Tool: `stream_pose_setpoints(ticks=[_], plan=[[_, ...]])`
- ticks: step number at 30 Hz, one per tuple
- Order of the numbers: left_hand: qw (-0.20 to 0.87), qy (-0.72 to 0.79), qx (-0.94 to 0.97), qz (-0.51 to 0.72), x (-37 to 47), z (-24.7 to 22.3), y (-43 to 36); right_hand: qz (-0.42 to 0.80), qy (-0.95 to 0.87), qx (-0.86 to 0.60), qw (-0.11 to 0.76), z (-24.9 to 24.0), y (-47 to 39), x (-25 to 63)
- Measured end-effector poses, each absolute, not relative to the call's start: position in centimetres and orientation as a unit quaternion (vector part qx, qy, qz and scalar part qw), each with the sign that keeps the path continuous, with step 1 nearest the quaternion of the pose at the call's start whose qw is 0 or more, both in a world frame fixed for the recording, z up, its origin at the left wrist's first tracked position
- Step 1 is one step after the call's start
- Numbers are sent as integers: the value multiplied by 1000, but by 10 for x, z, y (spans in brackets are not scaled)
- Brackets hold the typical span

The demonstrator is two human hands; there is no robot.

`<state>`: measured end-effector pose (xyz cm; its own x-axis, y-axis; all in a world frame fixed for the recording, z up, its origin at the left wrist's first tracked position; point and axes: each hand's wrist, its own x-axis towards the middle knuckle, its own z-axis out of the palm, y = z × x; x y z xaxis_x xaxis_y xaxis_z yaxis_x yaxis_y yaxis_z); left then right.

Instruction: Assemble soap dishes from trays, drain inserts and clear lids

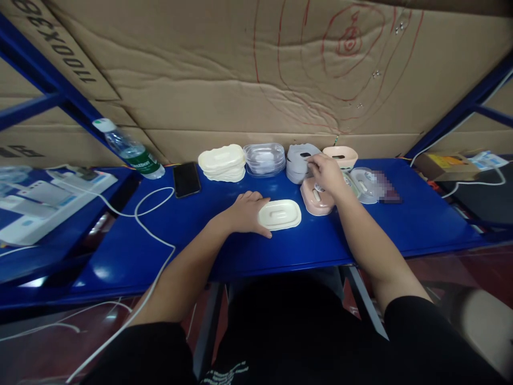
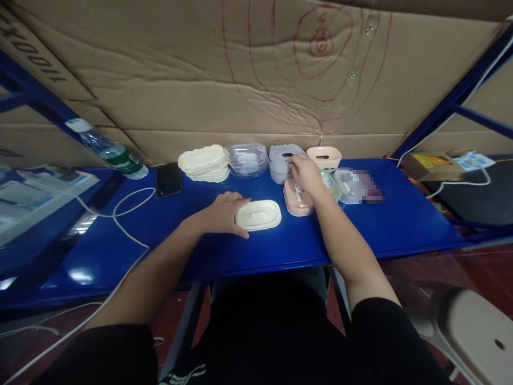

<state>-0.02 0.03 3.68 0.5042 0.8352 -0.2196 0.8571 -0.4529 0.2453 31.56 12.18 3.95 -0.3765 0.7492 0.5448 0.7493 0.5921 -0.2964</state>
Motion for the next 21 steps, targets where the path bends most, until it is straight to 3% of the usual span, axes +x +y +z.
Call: stream_pose_setpoints(ticks=[12, 21], plan=[[169, 489, 856, -20, -2, 36, 1, -6, -786, -468, 403, 41, 113, 317], [179, 492, 852, -25, -4, 39, 2, 2, -798, -452, 399, 43, 104, 314]])
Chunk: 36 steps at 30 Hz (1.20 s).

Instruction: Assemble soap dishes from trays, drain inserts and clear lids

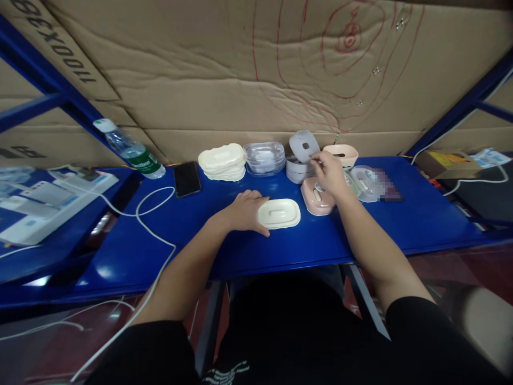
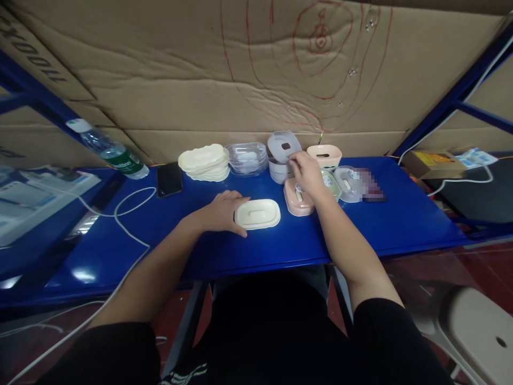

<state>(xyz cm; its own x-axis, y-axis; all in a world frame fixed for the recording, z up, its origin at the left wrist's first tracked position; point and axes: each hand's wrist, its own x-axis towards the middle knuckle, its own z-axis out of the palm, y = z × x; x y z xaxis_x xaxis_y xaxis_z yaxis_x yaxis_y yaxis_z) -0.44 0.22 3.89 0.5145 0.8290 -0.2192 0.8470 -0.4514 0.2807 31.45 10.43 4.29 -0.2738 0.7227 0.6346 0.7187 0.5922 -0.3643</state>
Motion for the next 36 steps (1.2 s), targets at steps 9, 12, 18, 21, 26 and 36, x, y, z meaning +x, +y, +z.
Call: stream_pose_setpoints(ticks=[9, 12, 18, 21, 26, 36], plan=[[181, 491, 852, -17, -4, 40, 2, -3, -811, -439, 387, 37, 108, 315], [181, 492, 851, -23, -4, 41, 1, -4, -815, -437, 381, 37, 107, 315], [180, 490, 853, -10, -5, 38, 2, -9, -800, -452, 394, 40, 104, 314], [184, 487, 854, -2, -6, 38, 3, -19, -793, -452, 408, 44, 101, 313], [184, 489, 853, -21, -11, 45, 2, -23, -784, -434, 444, 56, 84, 306], [127, 491, 840, 194, -20, 41, 7, 67, -772, -339, 533, 63, 28, 276]])
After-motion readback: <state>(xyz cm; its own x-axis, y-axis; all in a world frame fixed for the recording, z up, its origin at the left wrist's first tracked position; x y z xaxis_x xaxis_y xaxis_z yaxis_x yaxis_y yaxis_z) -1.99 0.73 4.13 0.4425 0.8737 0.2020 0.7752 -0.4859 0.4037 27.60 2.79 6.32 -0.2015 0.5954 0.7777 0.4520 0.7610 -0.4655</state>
